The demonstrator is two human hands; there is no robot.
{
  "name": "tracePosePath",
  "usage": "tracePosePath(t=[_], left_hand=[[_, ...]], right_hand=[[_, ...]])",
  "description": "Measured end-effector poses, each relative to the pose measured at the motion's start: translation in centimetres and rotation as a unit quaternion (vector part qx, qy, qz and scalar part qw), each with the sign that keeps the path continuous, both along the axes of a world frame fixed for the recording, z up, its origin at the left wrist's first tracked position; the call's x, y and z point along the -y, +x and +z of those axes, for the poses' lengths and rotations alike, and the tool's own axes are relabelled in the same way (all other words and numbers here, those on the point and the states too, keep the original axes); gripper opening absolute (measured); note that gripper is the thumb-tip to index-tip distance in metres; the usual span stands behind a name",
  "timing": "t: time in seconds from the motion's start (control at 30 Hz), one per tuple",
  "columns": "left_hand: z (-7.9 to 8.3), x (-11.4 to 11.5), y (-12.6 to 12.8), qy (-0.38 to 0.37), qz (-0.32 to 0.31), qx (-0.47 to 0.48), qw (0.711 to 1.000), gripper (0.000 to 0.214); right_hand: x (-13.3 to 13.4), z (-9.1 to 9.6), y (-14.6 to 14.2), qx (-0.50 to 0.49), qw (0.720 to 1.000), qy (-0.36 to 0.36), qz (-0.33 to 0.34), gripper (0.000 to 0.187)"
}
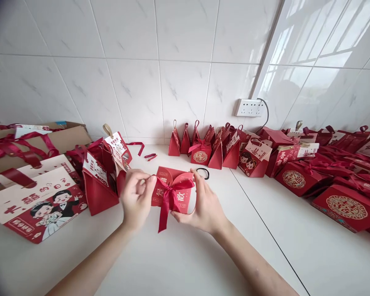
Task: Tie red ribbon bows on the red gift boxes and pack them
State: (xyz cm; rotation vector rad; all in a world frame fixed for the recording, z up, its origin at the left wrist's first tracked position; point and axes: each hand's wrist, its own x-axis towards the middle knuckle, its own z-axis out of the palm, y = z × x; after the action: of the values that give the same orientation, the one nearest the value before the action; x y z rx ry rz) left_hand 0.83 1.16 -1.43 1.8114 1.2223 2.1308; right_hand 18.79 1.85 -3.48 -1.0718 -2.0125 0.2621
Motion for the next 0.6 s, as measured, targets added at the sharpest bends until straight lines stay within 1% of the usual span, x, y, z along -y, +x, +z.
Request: tracePosePath(t=[0.03,0.07,0.13,0.2,0.23,0.3,0.4,0.5,0.57,0.6], left_hand=[[-0.3,-0.7,-0.2,-0.081,-0.016,0.029,0.996,0.015],[-0.6,-1.3,-0.4,-0.165,-0.040,0.054,0.984,0.018],[-1.3,-2.5,-0.8,-0.310,-0.105,0.086,0.941,0.024],[-2.0,-3.3,-1.1,-0.372,-0.152,0.096,0.911,0.031],[-2.5,-3.6,-1.3,-0.380,-0.163,0.098,0.905,0.034],[-3.3,-4.0,-1.4,-0.383,-0.160,0.102,0.904,0.035],[-4.2,-4.3,-1.4,-0.377,-0.126,0.097,0.912,0.032],[-4.6,-4.4,-1.5,-0.320,-0.062,0.099,0.940,0.030],[-4.5,-4.3,-1.6,-0.266,-0.028,0.103,0.958,0.028],[-4.4,-4.1,-1.6,-0.241,-0.022,0.100,0.965,0.027]], right_hand=[[-0.3,-0.2,0.0,0.017,0.999,-0.041,-0.003,0.095],[-0.5,-0.3,0.1,0.028,0.996,-0.085,-0.004,0.088],[-1.0,-0.6,0.1,0.028,0.987,-0.159,0.011,0.071],[-1.3,-0.7,0.2,0.008,0.980,-0.194,0.036,0.059],[-1.4,-0.7,0.2,-0.003,0.979,-0.198,0.047,0.057],[-1.6,-0.8,0.1,-0.026,0.978,-0.198,0.052,0.054],[-2.1,-1.1,-0.3,-0.061,0.975,-0.205,0.052,0.052],[-3.4,-1.4,-0.9,-0.102,0.970,-0.212,0.062,0.053],[-4.7,-1.3,-1.5,-0.138,0.967,-0.212,0.042,0.054],[-5.5,-1.2,-1.9,-0.157,0.965,-0.210,0.022,0.055]])
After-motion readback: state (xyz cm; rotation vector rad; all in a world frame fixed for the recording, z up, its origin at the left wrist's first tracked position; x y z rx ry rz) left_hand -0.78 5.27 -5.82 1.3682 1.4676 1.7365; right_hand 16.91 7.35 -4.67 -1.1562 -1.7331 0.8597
